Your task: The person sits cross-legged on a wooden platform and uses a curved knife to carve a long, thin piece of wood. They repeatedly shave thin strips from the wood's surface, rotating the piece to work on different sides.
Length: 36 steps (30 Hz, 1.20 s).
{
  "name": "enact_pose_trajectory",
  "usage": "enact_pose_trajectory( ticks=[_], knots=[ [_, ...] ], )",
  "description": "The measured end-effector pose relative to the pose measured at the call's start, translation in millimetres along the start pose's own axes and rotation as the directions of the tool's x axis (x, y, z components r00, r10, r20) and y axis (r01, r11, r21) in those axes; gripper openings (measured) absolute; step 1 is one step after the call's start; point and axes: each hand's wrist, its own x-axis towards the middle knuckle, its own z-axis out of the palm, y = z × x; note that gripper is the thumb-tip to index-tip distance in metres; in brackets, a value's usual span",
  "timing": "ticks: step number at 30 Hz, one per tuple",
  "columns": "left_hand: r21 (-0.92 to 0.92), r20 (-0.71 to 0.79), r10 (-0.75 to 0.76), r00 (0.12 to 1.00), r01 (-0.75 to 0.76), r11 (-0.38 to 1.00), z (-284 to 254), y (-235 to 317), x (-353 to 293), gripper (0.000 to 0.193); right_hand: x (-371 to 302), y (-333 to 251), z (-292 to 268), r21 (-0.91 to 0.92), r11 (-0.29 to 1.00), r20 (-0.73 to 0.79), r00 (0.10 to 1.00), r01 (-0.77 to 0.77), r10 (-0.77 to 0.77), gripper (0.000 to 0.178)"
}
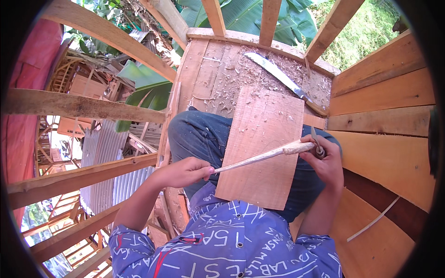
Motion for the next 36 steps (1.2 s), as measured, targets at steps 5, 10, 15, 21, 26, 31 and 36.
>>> enact_pose_trajectory(
  ticks=[5,10,15,21,26,31,36],
  knots=[
    [-0.013,-0.047,0.028,0.998,-0.029,0.999,3,0,-1,0.038,2,-7,9,0.033,0.999,-0.234,0.972,-0.031,0.038,0.023],
    [-0.055,-0.295,0.090,0.951,-0.111,0.992,24,8,3,0.037,-6,6,40,-0.111,0.986,-0.226,0.963,0.121,-0.144,0.028],
    [-0.091,-0.444,0.184,0.877,-0.249,0.964,50,12,15,0.036,-17,4,89,-0.347,0.926,-0.093,0.977,0.147,-0.190,0.049],
    [0.054,-0.490,0.158,0.857,-0.152,0.987,66,43,7,0.032,-9,-2,84,-0.530,0.841,-0.229,0.936,0.109,-0.266,0.050],
    [0.048,-0.494,0.139,0.859,-0.132,0.990,78,42,-4,0.032,6,8,42,-0.605,0.783,-0.437,0.883,-0.145,-0.175,0.048],
    [-0.108,-0.457,0.134,0.879,-0.204,0.973,72,30,3,0.033,-10,0,68,-0.417,0.906,-0.274,0.941,0.069,-0.198,0.047],
    [-0.438,-0.228,0.101,0.968,-0.195,0.878,61,28,2,0.033,-10,27,75,0.391,0.918,-0.240,0.970,0.071,0.027,0.063]
  ],
)
